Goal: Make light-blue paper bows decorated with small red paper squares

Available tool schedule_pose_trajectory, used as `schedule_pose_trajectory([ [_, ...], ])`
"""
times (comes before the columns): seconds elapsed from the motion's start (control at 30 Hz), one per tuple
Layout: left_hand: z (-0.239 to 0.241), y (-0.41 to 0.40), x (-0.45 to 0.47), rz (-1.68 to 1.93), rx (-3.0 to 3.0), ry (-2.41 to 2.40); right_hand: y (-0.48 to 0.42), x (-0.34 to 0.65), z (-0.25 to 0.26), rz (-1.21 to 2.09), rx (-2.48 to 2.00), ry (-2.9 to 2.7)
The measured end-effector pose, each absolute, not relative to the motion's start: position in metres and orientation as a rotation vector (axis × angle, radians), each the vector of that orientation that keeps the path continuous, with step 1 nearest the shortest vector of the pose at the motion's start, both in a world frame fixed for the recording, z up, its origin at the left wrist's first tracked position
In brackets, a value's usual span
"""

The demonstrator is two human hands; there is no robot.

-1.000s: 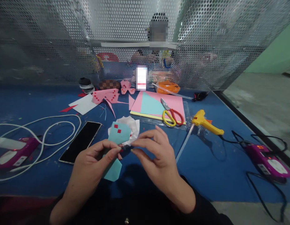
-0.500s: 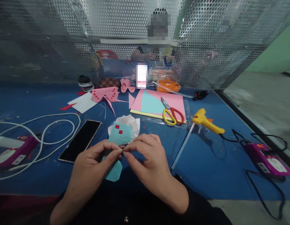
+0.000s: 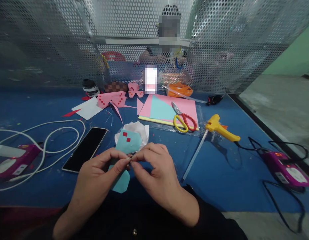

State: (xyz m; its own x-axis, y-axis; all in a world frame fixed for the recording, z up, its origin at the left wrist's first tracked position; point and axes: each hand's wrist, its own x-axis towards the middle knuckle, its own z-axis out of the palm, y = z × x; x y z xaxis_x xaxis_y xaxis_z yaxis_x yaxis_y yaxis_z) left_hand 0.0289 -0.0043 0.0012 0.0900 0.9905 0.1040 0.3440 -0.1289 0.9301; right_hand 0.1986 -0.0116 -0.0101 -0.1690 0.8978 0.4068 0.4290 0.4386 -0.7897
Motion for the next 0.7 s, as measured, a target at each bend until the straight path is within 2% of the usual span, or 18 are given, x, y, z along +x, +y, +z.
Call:
schedule_pose_trajectory([
  [0.37,0.005,-0.003,0.026,1.041,1.522,1.368,-0.01,0.205,-0.008,0.776,-1.174,-1.615],
  [0.7,0.0,-0.006,0.025,0.952,1.798,1.29,0.002,0.217,-0.005,1.134,-1.191,-1.375],
])
